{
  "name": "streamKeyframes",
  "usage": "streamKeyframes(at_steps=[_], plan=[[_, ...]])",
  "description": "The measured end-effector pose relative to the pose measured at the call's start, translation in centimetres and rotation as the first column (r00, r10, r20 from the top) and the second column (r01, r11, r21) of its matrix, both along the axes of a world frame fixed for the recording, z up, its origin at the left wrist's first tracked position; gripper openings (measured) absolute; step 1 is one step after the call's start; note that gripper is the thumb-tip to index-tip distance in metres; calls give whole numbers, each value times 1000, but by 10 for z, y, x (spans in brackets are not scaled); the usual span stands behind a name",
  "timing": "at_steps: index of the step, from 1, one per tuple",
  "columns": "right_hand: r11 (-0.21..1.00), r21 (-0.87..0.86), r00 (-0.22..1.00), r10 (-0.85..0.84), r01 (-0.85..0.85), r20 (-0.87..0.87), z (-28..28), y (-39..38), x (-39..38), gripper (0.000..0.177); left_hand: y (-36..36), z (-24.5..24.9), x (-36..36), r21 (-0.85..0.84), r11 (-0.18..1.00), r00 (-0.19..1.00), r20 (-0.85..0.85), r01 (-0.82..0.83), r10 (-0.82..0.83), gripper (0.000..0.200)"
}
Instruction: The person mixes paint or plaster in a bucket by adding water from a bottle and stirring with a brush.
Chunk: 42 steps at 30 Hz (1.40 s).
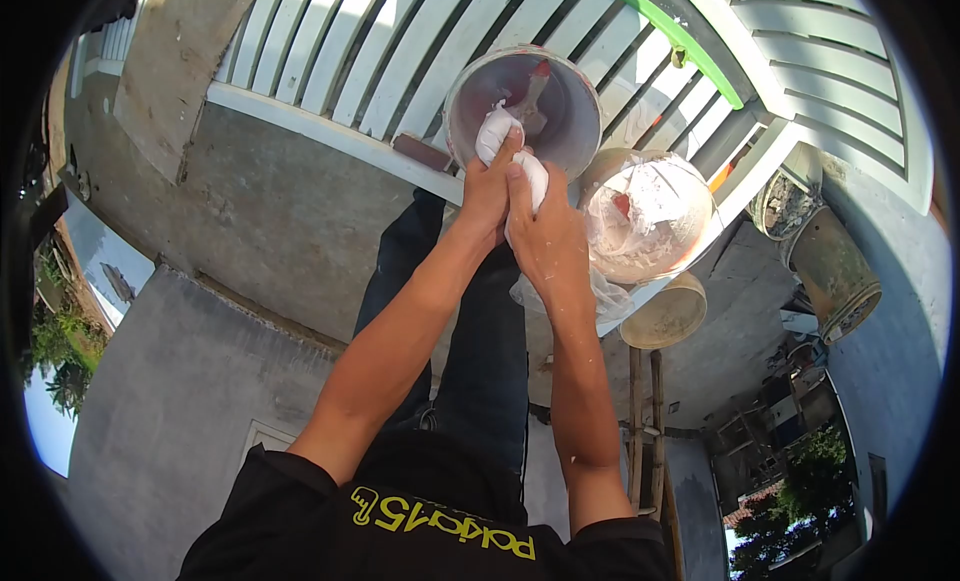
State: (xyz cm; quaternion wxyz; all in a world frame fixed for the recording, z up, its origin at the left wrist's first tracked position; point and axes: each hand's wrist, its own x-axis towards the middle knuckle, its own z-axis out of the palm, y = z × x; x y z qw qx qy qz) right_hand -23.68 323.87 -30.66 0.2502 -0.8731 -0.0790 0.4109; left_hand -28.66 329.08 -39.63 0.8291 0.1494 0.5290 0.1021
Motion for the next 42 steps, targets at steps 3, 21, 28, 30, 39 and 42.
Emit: streamKeyframes(at_steps=[3, 21, 28, 30, 39, 42], plan=[[998, -52, 999, 28, -27, 15, 1, 0, 2, 54, 1, 9, 3, 47, 998, 998, -57, 41, -38, 31], [993, -98, 997, 71, -72, -14, -3, -2, 15, 53, 1, 10, 12, 107, 993, 986, -168, 42, -23, 34], [995, -72, 997, 59, -62, -43, -1, -1, 15, 56, 1, 11, 11, 119, 993, 982, -185, -1, 23, 30], [998, -50, 998, 46, -48, -38, -3, -2, 14, 54, 2, 11, 9, 100, 995, 985, -171, 3, 14, 30], [1000, 9, 999, 27, -27, 33, -17, -13, 13, 50, -4, 3, 11, 57, 995, 990, -111, -80, 86, 31], [997, 38, 995, 65, -68, 78, -23, -19, 13, 47, 0, 17, 12, 29, 994, 993, -39, -107, 108, 34]])
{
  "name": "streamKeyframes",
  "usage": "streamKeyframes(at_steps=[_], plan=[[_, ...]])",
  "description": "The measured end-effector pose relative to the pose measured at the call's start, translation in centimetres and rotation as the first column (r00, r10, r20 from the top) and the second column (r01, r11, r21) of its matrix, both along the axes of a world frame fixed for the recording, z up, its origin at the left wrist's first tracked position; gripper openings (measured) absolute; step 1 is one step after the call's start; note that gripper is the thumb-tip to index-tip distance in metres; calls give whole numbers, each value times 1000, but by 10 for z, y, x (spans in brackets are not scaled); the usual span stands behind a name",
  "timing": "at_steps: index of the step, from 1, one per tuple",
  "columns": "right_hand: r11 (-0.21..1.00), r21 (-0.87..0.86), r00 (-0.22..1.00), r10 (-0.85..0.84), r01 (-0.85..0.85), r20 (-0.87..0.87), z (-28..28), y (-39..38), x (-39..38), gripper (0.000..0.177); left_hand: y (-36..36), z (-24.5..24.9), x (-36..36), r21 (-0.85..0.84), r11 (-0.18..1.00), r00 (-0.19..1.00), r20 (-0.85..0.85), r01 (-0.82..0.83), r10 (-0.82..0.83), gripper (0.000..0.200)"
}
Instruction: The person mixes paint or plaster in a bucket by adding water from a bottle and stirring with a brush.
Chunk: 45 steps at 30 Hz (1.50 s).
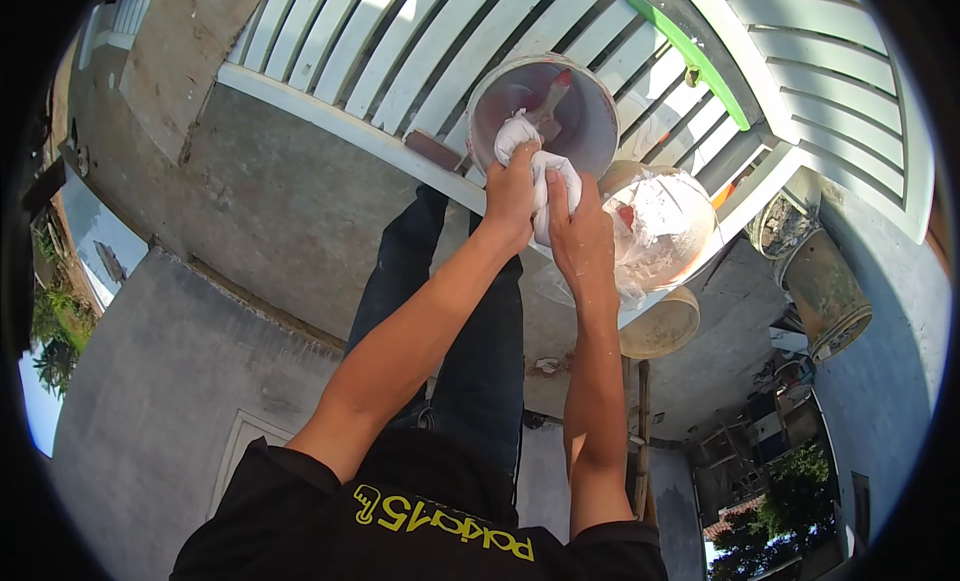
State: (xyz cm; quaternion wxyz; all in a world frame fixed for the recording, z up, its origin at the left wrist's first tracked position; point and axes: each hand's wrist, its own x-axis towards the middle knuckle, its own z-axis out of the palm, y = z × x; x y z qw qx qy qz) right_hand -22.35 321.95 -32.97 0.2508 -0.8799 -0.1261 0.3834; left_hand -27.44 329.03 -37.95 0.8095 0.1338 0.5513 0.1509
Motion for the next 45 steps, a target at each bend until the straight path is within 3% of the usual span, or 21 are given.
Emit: streamKeyframes(at_steps=[6, 15, 27, 30, 39, 45], plan=[[998, -7, 995, 62, -61, 81, -1, 0, -5, 43, 13, 15, 11, -20, 1000, 997, -69, -18, 17, 47], [999, 36, 999, -28, 26, 45, -2, 5, -8, 44, 4, -8, 7, 72, 992, 979, -185, 106, -91, 57], [987, 118, 994, -106, 109, -30, -16, 0, -12, 45, 6, -9, 6, 205, 965, 957, -270, 161, -102, 57], [980, 156, 991, -120, 127, -49, -19, -6, -12, 46, 9, -1, 6, 142, 966, 936, -311, 217, -164, 57], [969, 184, 984, -152, 167, -92, -12, -2, -12, 49, 6, -5, 8, 173, 952, 916, -360, 254, -179, 54], [958, 214, 977, -161, 189, -141, -20, -8, -11, 48, 2, -14, 7, 263, 947, 936, -341, 185, -88, 46]])
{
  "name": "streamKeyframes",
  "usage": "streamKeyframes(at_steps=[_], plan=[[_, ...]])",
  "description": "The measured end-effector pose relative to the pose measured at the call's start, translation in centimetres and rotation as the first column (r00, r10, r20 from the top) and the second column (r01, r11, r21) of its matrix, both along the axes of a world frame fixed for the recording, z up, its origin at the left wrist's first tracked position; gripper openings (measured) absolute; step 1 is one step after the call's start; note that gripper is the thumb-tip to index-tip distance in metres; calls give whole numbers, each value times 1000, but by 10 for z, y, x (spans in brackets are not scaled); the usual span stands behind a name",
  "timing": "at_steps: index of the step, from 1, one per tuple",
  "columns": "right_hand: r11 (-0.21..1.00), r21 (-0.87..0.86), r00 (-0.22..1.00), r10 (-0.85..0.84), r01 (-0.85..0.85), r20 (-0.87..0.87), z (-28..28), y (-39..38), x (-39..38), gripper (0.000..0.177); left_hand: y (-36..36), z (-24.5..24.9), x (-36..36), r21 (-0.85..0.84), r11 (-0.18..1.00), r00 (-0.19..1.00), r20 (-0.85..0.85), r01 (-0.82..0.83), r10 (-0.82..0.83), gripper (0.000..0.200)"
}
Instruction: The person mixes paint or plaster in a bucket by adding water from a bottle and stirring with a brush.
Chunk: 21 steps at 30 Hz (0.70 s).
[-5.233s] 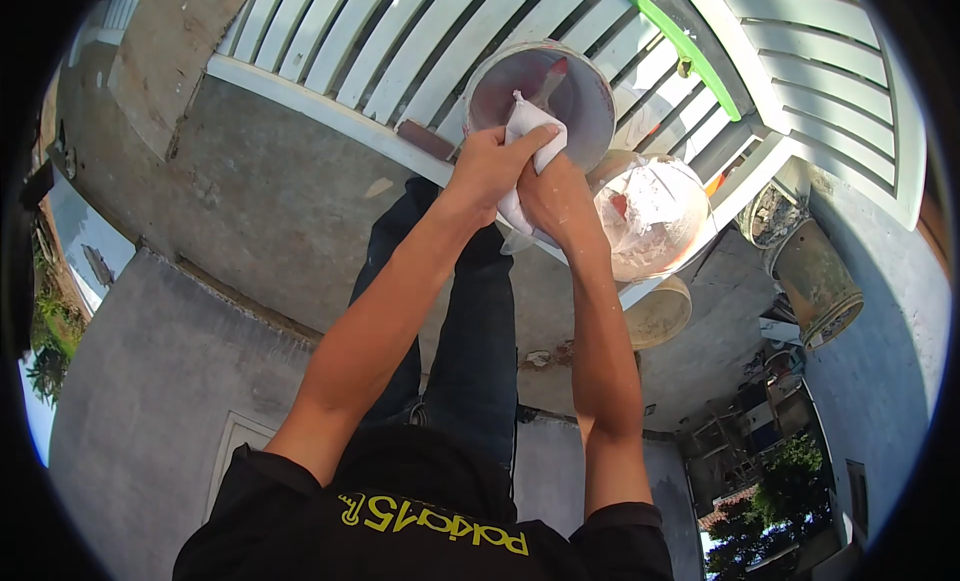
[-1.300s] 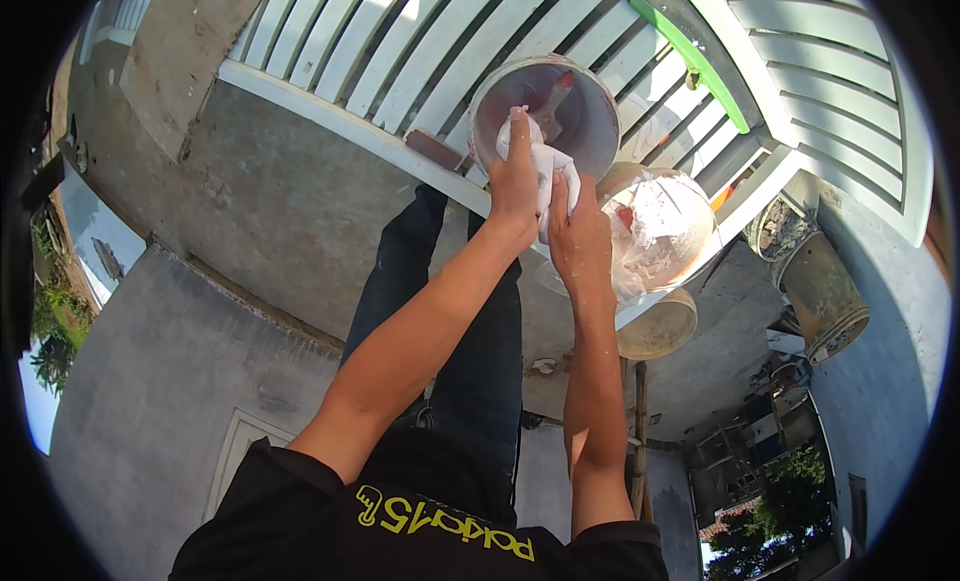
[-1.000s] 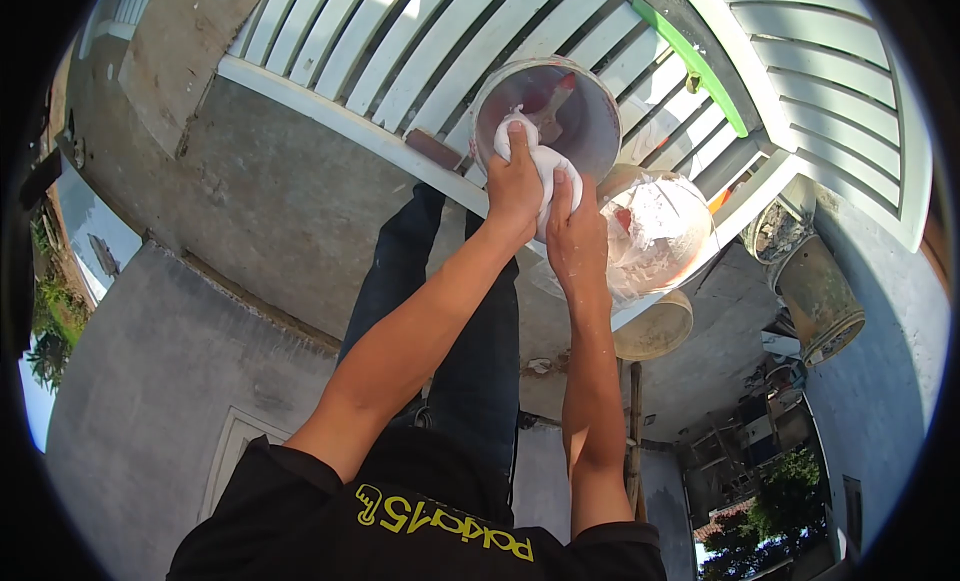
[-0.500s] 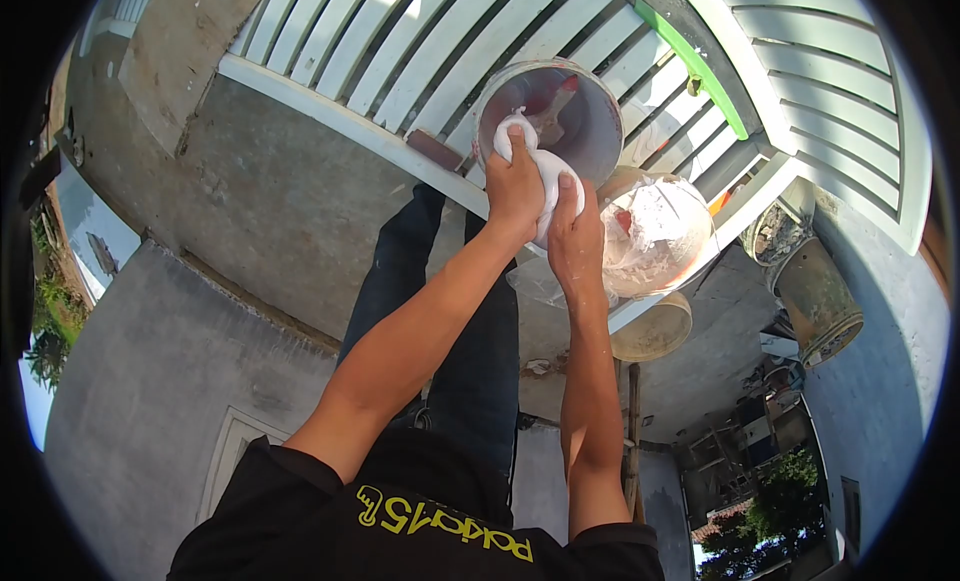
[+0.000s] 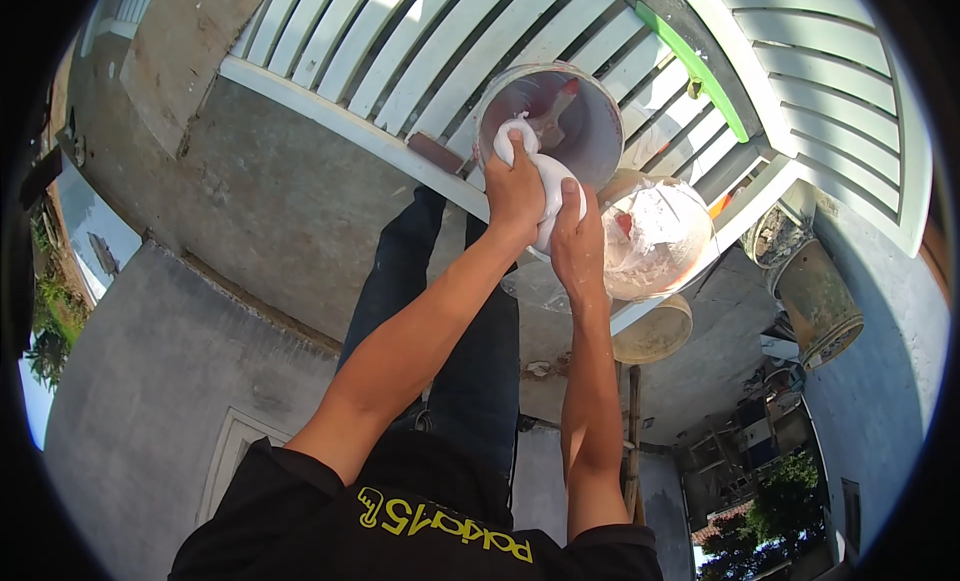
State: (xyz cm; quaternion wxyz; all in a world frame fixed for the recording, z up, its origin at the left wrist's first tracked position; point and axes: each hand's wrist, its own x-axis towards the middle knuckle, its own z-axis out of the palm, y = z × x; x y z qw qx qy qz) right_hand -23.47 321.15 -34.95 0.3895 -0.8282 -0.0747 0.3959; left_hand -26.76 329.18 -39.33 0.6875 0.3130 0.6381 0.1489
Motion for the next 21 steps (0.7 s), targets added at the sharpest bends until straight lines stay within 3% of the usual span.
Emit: streamKeyframes(at_steps=[10, 14, 21], plan=[[991, -122, 997, 53, -45, 62, 34, 22, -4, 49, 21, 16, -12, -129, 992, 986, 164, 19, 3, 45], [990, -136, 999, 45, -44, 3, 31, 25, -5, 50, 26, 11, -13, -136, 989, 987, 137, -64, 82, 44], [998, -59, 992, -7, 0, -125, 22, 14, -9, 43, 22, 16, -18, -143, 990, 992, 124, -1, 19, 45]])
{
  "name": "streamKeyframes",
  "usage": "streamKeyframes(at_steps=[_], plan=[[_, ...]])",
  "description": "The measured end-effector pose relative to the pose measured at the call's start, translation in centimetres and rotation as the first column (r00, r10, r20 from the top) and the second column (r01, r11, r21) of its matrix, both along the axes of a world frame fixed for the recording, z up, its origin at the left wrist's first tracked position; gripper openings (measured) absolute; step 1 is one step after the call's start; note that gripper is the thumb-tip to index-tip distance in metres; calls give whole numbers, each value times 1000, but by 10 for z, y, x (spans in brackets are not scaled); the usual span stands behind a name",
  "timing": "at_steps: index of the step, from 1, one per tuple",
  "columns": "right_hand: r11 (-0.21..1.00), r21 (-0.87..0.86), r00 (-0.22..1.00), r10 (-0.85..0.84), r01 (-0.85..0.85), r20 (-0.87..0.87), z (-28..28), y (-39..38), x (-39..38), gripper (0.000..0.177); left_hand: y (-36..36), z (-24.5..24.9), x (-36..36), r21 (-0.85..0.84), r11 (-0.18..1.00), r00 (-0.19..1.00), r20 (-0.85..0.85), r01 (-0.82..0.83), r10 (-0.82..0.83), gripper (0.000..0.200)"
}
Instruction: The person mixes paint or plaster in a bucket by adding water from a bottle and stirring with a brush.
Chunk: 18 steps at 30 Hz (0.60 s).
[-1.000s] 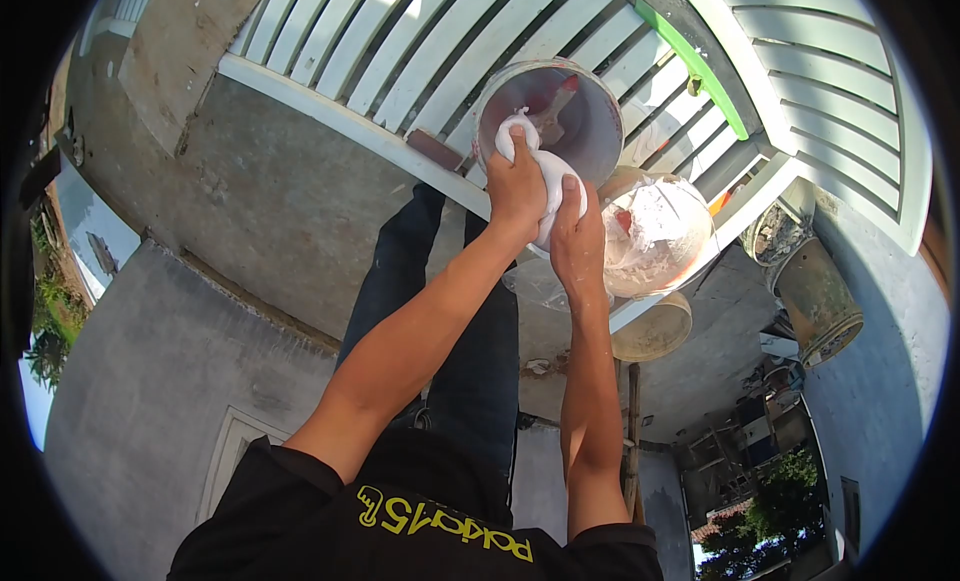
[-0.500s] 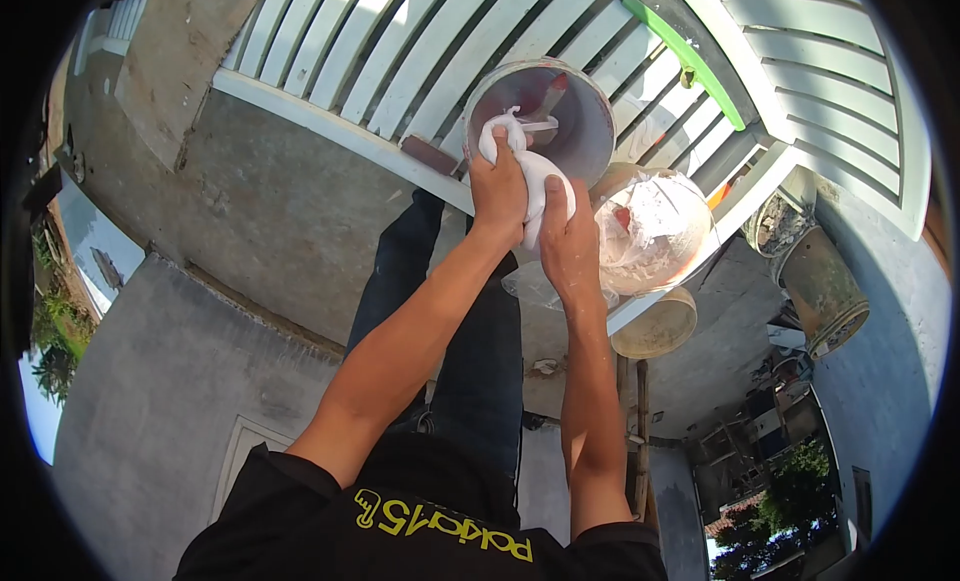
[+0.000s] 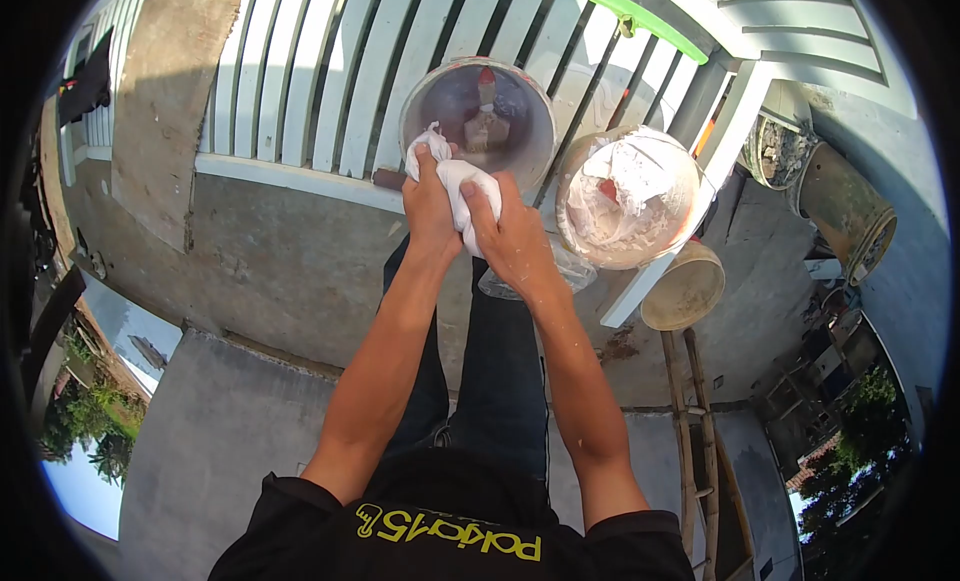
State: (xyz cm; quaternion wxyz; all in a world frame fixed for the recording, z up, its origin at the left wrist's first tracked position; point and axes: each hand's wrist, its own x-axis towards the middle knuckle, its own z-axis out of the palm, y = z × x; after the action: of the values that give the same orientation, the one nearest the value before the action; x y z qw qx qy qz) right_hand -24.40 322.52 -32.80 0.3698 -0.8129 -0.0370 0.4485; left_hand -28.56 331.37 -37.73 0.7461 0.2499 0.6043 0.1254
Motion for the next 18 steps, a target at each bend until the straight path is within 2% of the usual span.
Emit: streamKeyframes(at_steps=[8, 18], plan=[[993, 104, 999, -45, 48, -28, -7, -10, -10, 38, 5, -1, -13, 64, 992, 987, 107, 111, -117, 45], [970, 203, 990, -118, 131, -77, -14, -13, -27, 42, 24, 12, -29, -28, 982, 952, 253, 186, -173, 42]])
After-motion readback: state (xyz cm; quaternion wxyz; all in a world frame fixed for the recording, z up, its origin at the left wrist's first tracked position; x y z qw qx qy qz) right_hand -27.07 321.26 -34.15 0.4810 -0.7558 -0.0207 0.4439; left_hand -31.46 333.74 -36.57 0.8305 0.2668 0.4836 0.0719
